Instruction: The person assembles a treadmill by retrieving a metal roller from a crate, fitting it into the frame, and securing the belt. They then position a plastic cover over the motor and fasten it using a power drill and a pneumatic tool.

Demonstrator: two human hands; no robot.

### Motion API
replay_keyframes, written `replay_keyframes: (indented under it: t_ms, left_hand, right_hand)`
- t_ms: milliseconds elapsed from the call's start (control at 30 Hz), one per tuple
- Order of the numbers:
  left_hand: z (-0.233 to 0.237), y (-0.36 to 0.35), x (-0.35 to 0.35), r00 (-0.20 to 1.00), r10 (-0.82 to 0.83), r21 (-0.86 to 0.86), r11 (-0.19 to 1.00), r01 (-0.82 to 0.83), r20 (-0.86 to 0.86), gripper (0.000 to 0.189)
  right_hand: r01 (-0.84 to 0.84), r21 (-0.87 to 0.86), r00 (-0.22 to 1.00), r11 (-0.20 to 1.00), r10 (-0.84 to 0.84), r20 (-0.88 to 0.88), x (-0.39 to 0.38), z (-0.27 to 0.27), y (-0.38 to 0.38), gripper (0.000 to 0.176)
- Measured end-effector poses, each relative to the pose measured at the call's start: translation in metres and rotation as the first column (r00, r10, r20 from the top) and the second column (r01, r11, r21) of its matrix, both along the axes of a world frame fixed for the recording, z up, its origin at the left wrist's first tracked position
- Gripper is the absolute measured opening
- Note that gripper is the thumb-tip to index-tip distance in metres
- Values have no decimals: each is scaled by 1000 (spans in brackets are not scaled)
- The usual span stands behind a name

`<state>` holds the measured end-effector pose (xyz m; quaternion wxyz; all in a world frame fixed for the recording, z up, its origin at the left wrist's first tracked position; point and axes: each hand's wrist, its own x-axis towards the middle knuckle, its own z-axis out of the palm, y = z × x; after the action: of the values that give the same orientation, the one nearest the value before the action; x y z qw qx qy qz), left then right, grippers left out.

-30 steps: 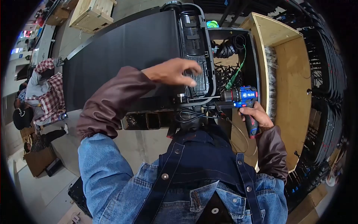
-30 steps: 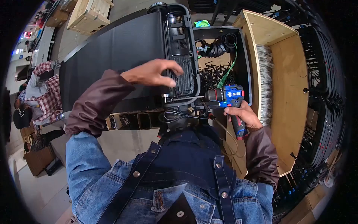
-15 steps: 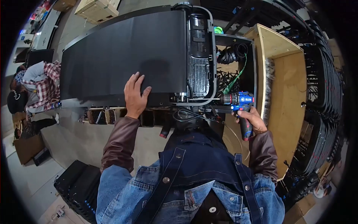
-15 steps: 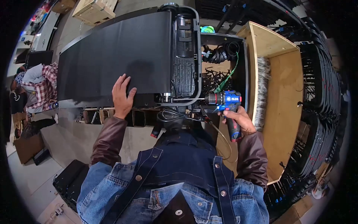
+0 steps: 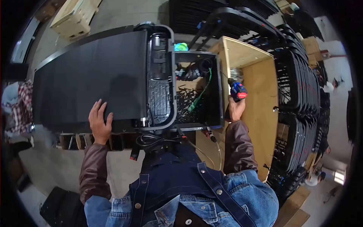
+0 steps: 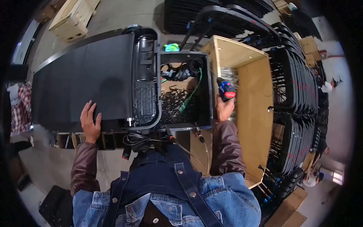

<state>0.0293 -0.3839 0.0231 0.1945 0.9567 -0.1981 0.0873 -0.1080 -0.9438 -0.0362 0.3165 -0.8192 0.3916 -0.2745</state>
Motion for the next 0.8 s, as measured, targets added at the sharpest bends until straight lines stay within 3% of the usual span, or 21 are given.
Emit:
replay_keyframes:
  t_ms: [33,67,100,167,233,333,367,433,467,533,567,600,633,667,700,733,767,800]
  left_hand:
    - [2,0,-1,1000,3,-6,1000,-3,3,45]
    - [2,-1,-1,1000,14,-10,1000,-14,9,45]
    - [4,0,-1,1000,19,-7,1000,-19,4,45]
    - [4,2,0,1000,20,-15,1000,-20,10,45]
    - [2,2,1,999,35,-23,999,-34,22,45]
    - [1,6,1,999,7,-50,999,-4,48,45]
    - [-1,8,0,999,14,-48,999,-12,52,45]
    - [-4,10,1,996,-2,-110,994,12,88,44]
    - [-3,11,1,996,-13,-154,988,27,93,42]
    - [-5,18,2,993,-28,-300,952,63,119,35]
    - [-2,22,2,997,-48,-350,934,67,62,34]
    - [3,25,-1,997,-79,-401,913,72,-1,33]
    - [26,26,-15,965,-165,-516,856,37,-205,34]
    - [55,32,-41,902,-280,-595,803,33,-328,36]
    - [89,42,-68,841,-468,-712,686,152,-272,35]
    - [127,62,-92,658,-682,-737,615,279,-320,35]
    - [153,83,-116,583,-774,-655,576,489,-247,35]
    - [181,107,-135,542,-811,-625,544,560,-220,35]
  right_hand:
    - [-21,7,1000,1000,21,19,7,-15,-5,40]
    - [-9,-28,994,1000,5,-108,8,-45,-23,42]
    - [-36,-112,985,993,16,-173,13,-39,-14,45]
    - [-23,-52,975,998,11,-220,17,-55,-16,49]
    - [22,-123,954,992,-58,-294,17,-62,-16,49]
    - [9,-39,969,999,-18,-246,13,-63,-26,48]
    - [0,-44,959,999,-12,-284,12,-64,-34,57]
    - [106,-351,963,931,-184,-198,16,-41,-5,68]
    - [97,-308,984,947,-138,-112,18,-25,18,69]
    - [-203,47,944,978,183,276,20,6,72,55]
    - [-380,94,878,920,327,349,20,41,126,40]
    - [-438,206,885,875,378,272,14,81,185,35]
    - [-473,314,881,823,429,202,7,114,240,31]
    - [-596,454,799,662,544,256,-7,130,283,27]
    - [-641,584,717,498,660,224,-19,141,320,27]
    - [-661,676,591,326,781,201,-32,142,354,31]
    - [-610,775,490,166,847,204,-39,147,393,35]
    - [-632,769,289,97,950,118,-41,141,424,35]
